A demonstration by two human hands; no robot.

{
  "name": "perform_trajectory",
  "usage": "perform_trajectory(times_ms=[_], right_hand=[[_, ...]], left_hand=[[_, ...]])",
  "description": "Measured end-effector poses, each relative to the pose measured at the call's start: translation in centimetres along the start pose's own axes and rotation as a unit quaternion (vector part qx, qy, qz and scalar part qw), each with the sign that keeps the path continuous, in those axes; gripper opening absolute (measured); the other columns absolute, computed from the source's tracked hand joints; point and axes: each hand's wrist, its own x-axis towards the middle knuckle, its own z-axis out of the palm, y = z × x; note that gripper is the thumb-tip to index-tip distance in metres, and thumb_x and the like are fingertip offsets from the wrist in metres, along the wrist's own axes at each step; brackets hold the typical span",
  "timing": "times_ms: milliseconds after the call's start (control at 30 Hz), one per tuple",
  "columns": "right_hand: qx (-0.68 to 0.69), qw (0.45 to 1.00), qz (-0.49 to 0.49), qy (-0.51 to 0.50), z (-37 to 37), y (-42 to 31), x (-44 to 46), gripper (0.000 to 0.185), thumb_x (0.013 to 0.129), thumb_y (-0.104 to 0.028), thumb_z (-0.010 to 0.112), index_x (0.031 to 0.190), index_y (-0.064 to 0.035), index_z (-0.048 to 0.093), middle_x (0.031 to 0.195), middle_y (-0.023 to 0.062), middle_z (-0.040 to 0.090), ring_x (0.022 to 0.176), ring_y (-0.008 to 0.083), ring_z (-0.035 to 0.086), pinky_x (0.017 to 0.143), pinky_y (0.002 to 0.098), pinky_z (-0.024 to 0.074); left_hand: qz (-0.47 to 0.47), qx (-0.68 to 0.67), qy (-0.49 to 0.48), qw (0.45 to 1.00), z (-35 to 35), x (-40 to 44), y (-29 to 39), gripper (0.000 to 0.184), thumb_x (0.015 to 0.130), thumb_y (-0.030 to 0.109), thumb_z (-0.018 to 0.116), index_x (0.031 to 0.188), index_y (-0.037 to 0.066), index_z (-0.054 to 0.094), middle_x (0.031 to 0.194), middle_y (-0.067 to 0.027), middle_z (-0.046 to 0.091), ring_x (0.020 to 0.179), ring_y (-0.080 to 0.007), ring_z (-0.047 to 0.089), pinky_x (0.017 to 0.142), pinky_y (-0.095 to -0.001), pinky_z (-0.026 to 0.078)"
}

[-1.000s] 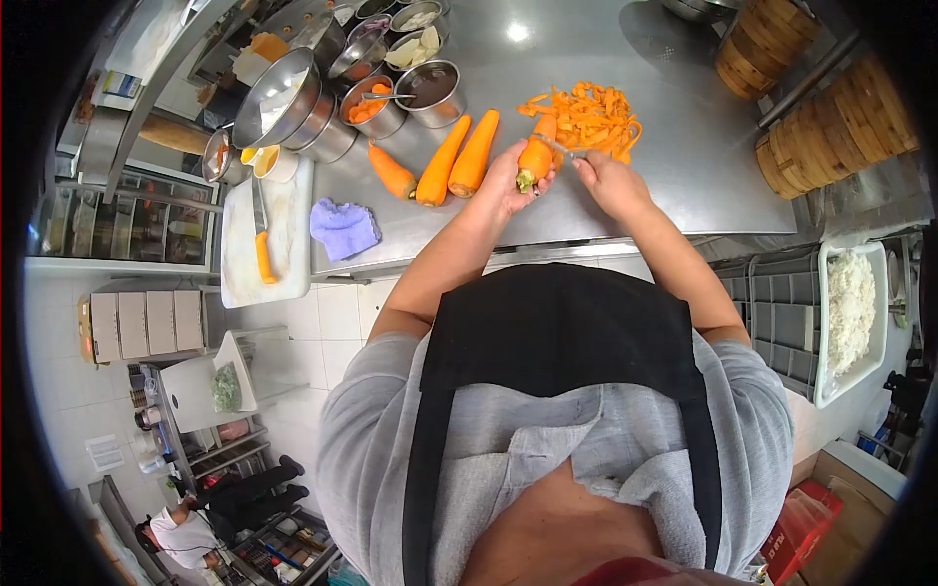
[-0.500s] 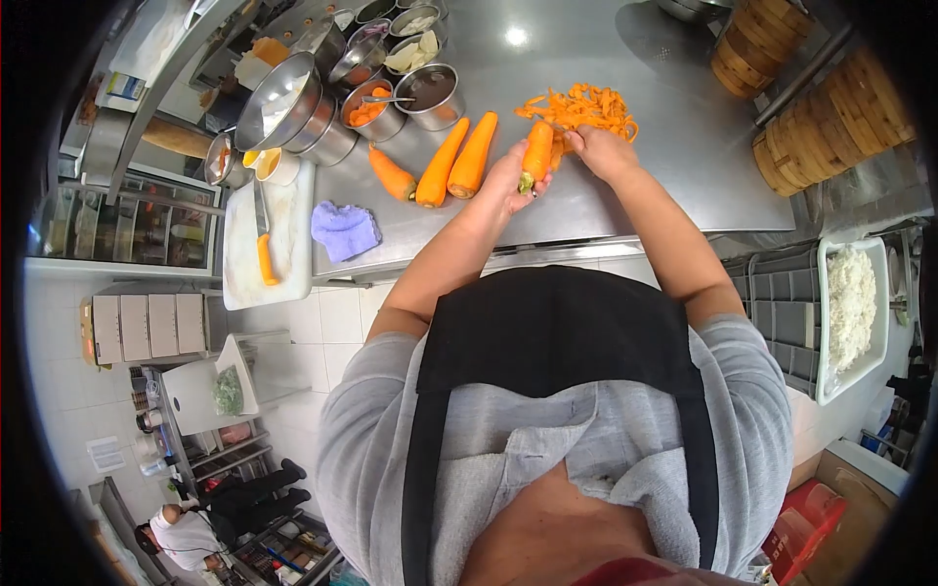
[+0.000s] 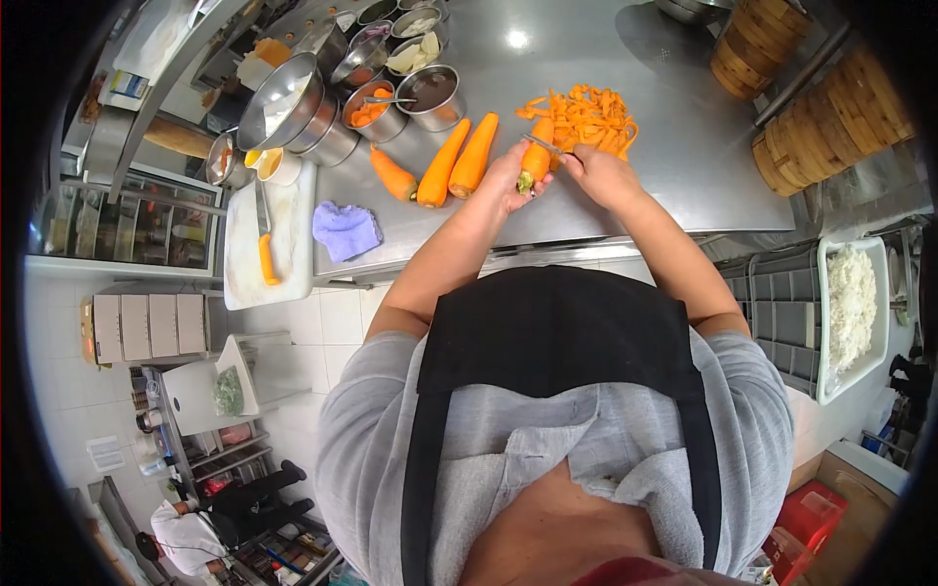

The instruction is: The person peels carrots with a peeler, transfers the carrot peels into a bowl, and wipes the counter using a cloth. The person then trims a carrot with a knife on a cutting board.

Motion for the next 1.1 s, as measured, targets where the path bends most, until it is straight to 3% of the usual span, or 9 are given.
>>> perform_trajectory(times_ms=[433, 500, 633, 700, 767, 833, 867, 1033, 1100], right_hand=[[-0.012, 0.998, 0.055, 0.039, 2.5, 0.6, 4.9, 0.045, 0.095, -0.047, 0.042, 0.108, -0.0087, 0.061, 0.1, 0.0145, 0.067, 0.093, 0.0294, 0.064, 0.08, 0.04, 0.0504], [0.325, 0.94, 0.08, -0.061, 2.5, 1.2, 5.3, 0.047, 0.094, -0.046, 0.047, 0.11, -0.0045, 0.062, 0.094, 0.0127, 0.066, 0.085, 0.0231, 0.064, 0.078, 0.0349, 0.0494], [0.312, 0.95, -0.006, 0.008, 1.7, -0.3, 2.3, 0.046, 0.093, -0.043, 0.051, 0.11, -0.0019, 0.063, 0.088, 0.0098, 0.064, 0.079, 0.0185, 0.06, 0.075, 0.0318, 0.0481], [0.483, 0.87, -0.093, -0.031, 2.2, -1.3, 1.5, 0.043, 0.093, -0.04, 0.053, 0.112, -0.0028, 0.063, 0.089, 0.0097, 0.064, 0.081, 0.0187, 0.06, 0.076, 0.0318, 0.0481], [0.435, 0.89, -0.066, -0.12, 3.7, 0.3, 3.2, 0.046, 0.094, -0.04, 0.05, 0.117, -0.0029, 0.061, 0.103, 0.0143, 0.065, 0.092, 0.0235, 0.062, 0.085, 0.0323, 0.0468], [0.325, 0.943, -0.067, 0.036, 4.7, 2.5, 4.5, 0.049, 0.095, -0.041, 0.046, 0.122, -0.0025, 0.058, 0.117, 0.0185, 0.062, 0.107, 0.0286, 0.059, 0.094, 0.034, 0.0429], [0.327, 0.943, 0.056, 0.03, 4.6, 3.8, 5.5, 0.053, 0.095, -0.042, 0.042, 0.126, -0.0021, 0.055, 0.122, 0.0211, 0.059, 0.116, 0.0314, 0.054, 0.098, 0.035, 0.0399], [0.281, 0.956, 0.04, 0.072, 2.8, 3.2, 5.0, 0.05, 0.094, -0.043, 0.041, 0.119, -0.0026, 0.057, 0.111, 0.0232, 0.062, 0.107, 0.0365, 0.058, 0.092, 0.0405, 0.0445], [0.052, 0.996, 0.002, 0.072, 2.0, 1.1, 2.9, 0.041, 0.093, -0.041, 0.046, 0.111, -0.0077, 0.06, 0.091, 0.0191, 0.067, 0.085, 0.0355, 0.064, 0.076, 0.0439, 0.0494]], left_hand=[[0.017, -0.005, 0.0, 1.0, -0.4, 0.5, 0.5, 0.038, 0.098, 0.041, 0.04, 0.113, 0.007, 0.047, 0.089, -0.0118, 0.056, 0.065, -0.0222, 0.058, 0.045, -0.0242, 0.047], [-0.005, -0.012, -0.005, 1.0, -0.3, 0.2, 0.4, 0.039, 0.099, 0.042, 0.037, 0.113, 0.007, 0.047, 0.089, -0.0116, 0.056, 0.065, -0.0229, 0.058, 0.044, -0.0253, 0.046], [0.01, -0.012, 0.004, 1.0, 0.0, -0.2, 0.2, 0.04, 0.1, 0.041, 0.032, 0.113, 0.006, 0.048, 0.088, -0.0123, 0.057, 0.065, -0.0237, 0.058, 0.044, -0.0269, 0.046], [0.022, 0.009, -0.002, 1.0, 0.3, -0.1, 0.0, 0.041, 0.1, 0.04, 0.029, 0.113, 0.006, 0.048, 0.088, -0.0127, 0.057, 0.065, -0.0247, 0.058, 0.044, -0.0279, 0.045], [0.006, -0.001, -0.002, 1.0, 0.0, 0.3, 0.1, 0.04, 0.101, 0.039, 0.029, 0.113, 0.006, 0.048, 0.088, -0.0127, 0.057, 0.065, -0.0249, 0.058, 0.044, -0.0278, 0.045], [-0.011, -0.01, -0.001, 1.0, -0.2, 0.2, 0.0, 0.039, 0.101, 0.038, 0.029, 0.113, 0.006, 0.048, 0.089, -0.0127, 0.057, 0.065, -0.0251, 0.059, 0.045, -0.0276, 0.046], [-0.001, -0.017, 0.016, 1.0, -0.3, -0.1, -0.1, 0.038, 0.1, 0.038, 0.031, 0.112, 0.006, 0.048, 0.089, -0.0126, 0.057, 0.065, -0.0251, 0.059, 0.045, -0.0272, 0.046], [0.0, -0.041, 0.011, 0.999, -0.5, -0.3, 0.0, 0.038, 0.099, 0.041, 0.037, 0.112, 0.006, 0.048, 0.089, -0.0123, 0.056, 0.065, -0.0247, 0.058, 0.045, -0.0259, 0.047], [-0.003, -0.04, 0.003, 0.999, -0.8, 0.2, 0.3, 0.04, 0.098, 0.042, 0.04, 0.112, 0.006, 0.049, 0.088, -0.0125, 0.057, 0.066, -0.024, 0.058, 0.044, -0.0248, 0.047]])
